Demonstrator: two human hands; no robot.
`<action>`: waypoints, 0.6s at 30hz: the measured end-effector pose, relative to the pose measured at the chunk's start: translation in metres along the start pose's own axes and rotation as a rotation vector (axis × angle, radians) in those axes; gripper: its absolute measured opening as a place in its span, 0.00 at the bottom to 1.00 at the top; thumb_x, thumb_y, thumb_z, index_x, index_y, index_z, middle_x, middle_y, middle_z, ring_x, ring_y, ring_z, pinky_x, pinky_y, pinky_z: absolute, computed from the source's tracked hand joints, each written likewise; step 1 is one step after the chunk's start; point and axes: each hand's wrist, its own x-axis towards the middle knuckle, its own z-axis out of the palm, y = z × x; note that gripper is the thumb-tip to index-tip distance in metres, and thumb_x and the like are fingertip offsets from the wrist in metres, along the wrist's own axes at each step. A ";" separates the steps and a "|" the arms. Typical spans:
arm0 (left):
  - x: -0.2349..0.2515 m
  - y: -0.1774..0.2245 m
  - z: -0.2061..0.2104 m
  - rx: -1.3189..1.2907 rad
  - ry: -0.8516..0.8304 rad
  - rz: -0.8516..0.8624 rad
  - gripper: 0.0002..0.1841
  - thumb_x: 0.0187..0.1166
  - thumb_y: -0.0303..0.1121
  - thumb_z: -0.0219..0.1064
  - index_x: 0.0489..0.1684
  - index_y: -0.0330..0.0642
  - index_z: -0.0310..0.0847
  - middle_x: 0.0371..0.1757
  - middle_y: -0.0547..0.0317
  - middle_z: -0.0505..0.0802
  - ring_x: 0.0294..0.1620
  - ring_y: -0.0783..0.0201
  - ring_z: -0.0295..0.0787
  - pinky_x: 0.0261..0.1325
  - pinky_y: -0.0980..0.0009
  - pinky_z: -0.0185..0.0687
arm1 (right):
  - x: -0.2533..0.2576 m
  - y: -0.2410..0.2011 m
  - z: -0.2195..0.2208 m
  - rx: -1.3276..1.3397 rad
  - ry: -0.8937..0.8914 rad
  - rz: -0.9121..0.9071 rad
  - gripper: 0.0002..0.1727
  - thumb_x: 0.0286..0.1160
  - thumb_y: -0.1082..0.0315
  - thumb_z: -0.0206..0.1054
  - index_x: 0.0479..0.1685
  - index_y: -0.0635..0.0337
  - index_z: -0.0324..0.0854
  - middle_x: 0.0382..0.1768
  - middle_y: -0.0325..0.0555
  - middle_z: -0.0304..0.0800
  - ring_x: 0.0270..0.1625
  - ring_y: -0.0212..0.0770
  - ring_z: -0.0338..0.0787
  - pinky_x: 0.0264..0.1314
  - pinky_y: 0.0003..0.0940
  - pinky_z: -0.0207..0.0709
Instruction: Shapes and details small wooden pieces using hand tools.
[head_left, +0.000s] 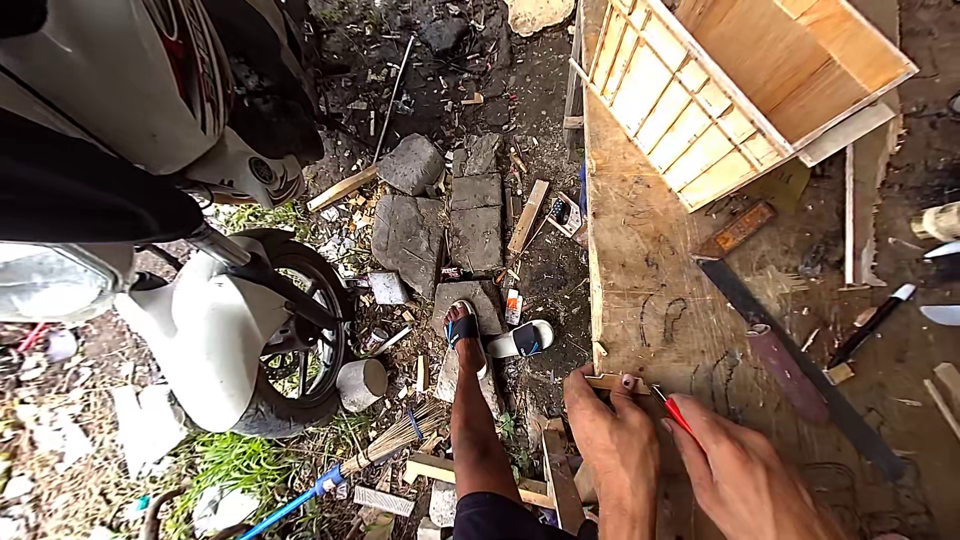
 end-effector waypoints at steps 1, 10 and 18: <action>0.000 0.000 0.001 0.012 0.013 0.001 0.16 0.78 0.30 0.70 0.60 0.31 0.82 0.51 0.45 0.89 0.53 0.56 0.88 0.59 0.61 0.83 | 0.001 -0.001 -0.001 -0.023 -0.005 -0.001 0.15 0.80 0.69 0.63 0.52 0.72 0.87 0.32 0.60 0.93 0.27 0.57 0.94 0.27 0.49 0.86; -0.003 0.000 0.007 0.060 0.090 0.024 0.15 0.76 0.30 0.72 0.56 0.31 0.85 0.49 0.44 0.89 0.53 0.53 0.88 0.59 0.58 0.83 | 0.009 -0.005 -0.004 -0.110 -0.069 0.015 0.12 0.79 0.68 0.63 0.44 0.70 0.86 0.21 0.56 0.87 0.22 0.58 0.91 0.23 0.50 0.83; -0.004 0.001 0.009 0.081 0.124 0.028 0.15 0.75 0.30 0.73 0.55 0.31 0.86 0.48 0.44 0.90 0.53 0.52 0.88 0.60 0.57 0.82 | 0.008 -0.010 -0.014 -0.115 -0.224 0.090 0.14 0.84 0.66 0.59 0.46 0.71 0.83 0.21 0.60 0.87 0.27 0.63 0.93 0.29 0.54 0.83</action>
